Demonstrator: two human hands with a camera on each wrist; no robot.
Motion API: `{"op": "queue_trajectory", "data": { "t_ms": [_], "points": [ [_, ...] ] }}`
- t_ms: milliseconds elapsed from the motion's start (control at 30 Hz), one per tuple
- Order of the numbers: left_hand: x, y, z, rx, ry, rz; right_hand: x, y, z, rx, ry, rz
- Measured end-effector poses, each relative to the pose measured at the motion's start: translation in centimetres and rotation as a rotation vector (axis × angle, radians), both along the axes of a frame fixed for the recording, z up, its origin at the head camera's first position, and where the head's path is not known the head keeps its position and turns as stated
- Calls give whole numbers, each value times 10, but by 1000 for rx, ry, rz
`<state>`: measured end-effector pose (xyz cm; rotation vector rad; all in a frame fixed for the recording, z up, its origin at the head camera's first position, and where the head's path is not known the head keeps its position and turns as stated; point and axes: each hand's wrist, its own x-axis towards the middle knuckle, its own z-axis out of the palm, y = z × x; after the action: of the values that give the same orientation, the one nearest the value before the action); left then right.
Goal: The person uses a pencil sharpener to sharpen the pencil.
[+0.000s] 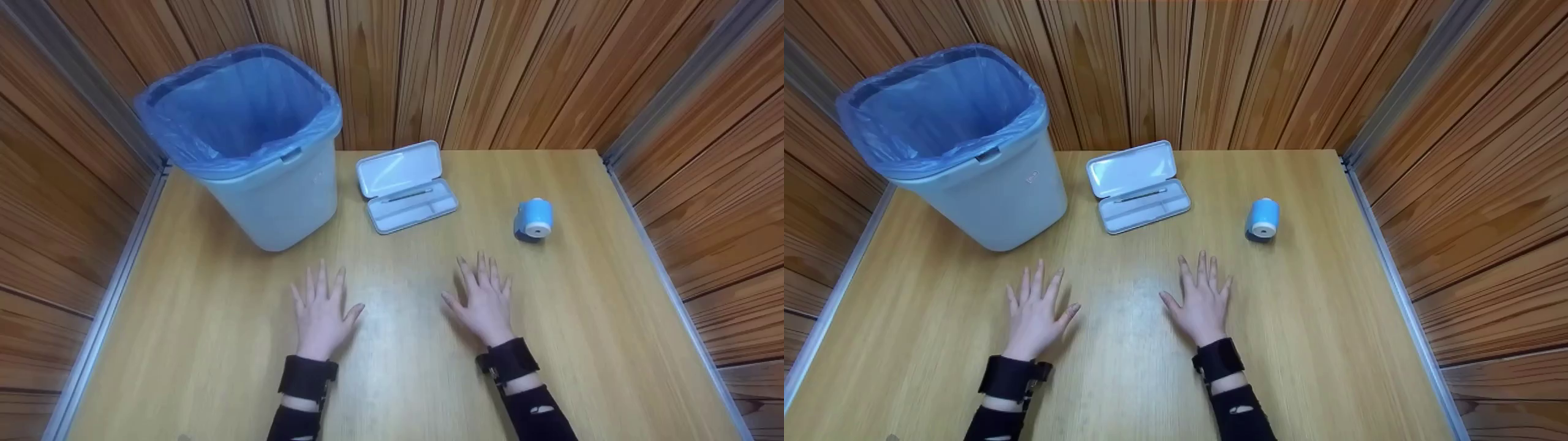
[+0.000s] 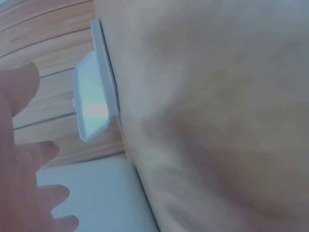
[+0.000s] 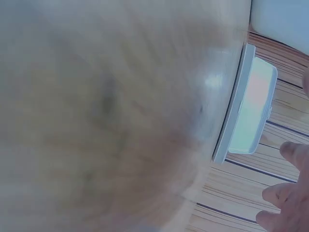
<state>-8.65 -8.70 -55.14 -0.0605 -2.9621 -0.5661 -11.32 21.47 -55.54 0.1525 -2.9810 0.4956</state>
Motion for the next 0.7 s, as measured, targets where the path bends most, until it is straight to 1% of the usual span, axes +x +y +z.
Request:
{"op": "queue_trajectory", "data": {
  "t_ms": [233, 367, 500, 700],
  "points": [
    [-15, 19, 6, -13, 26, -55, -3, -5, 0, -20, -14, 8],
    [-29, 33, 12, -6, 17, -102, -9, -9, 4, -44, -23, 17],
    [-52, 46, 16, 10, -22, -154, -22, -15, 12, -68, -18, 25],
    [-93, 62, 15, 0, -104, -202, -55, -23, 23, -62, -10, 26]
  ]
}}
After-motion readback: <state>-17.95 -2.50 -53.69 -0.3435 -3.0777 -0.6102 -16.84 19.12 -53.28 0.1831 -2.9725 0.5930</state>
